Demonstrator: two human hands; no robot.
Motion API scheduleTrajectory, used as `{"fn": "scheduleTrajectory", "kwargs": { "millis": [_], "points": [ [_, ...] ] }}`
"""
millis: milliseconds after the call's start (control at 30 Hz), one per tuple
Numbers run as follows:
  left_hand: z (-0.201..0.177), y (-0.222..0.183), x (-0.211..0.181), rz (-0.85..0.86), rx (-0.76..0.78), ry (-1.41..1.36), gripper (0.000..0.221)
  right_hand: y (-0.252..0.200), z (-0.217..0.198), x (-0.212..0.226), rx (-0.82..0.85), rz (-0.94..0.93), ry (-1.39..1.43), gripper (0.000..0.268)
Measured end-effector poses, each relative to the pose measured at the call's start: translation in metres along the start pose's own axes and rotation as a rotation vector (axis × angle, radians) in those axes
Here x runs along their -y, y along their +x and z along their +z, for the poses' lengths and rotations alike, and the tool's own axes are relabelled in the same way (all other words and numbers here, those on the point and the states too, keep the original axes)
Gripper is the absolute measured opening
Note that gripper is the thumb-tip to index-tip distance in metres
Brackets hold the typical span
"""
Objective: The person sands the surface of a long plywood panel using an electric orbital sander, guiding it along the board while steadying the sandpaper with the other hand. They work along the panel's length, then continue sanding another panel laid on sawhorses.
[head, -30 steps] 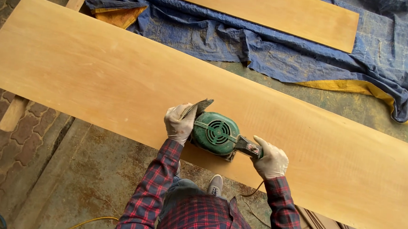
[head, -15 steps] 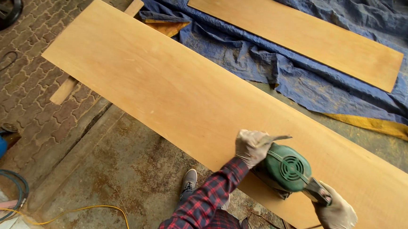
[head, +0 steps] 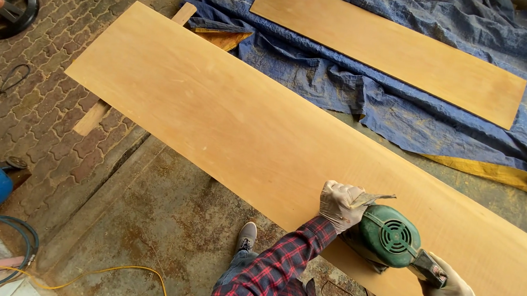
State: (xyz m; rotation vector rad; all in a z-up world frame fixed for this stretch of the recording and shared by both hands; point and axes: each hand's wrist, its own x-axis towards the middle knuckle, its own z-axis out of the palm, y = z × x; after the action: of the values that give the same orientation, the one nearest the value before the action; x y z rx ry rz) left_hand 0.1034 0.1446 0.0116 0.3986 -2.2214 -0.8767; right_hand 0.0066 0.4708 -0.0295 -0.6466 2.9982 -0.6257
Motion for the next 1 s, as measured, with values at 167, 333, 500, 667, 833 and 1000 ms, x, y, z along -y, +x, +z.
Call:
{"fn": "scheduleTrajectory", "kwargs": {
  "millis": [167,333,500,667,833,1000],
  "points": [
    [-0.015,0.003,0.015,-0.002,-0.002,-0.006,0.020,0.001,0.011,0.014,-0.023,-0.020,-0.028,0.053],
    [-0.035,0.005,0.028,-0.002,-0.025,-0.001,0.015,0.002,0.019,0.038,-0.035,-0.042,-0.047,0.055],
    [-0.053,0.005,0.043,-0.007,-0.042,0.014,0.018,0.002,0.028,0.059,-0.018,-0.070,-0.057,0.058],
    [-0.080,0.012,0.055,-0.028,-0.056,0.051,0.022,0.004,0.029,0.099,0.014,-0.082,-0.066,0.057],
    [-0.105,0.018,0.072,0.014,-0.101,0.081,0.025,0.012,0.041,0.124,0.061,-0.092,-0.113,0.059],
    [-0.125,0.022,0.092,0.016,-0.161,0.087,0.021,0.021,0.054,0.149,0.027,-0.170,-0.095,0.058]
  ]
}}
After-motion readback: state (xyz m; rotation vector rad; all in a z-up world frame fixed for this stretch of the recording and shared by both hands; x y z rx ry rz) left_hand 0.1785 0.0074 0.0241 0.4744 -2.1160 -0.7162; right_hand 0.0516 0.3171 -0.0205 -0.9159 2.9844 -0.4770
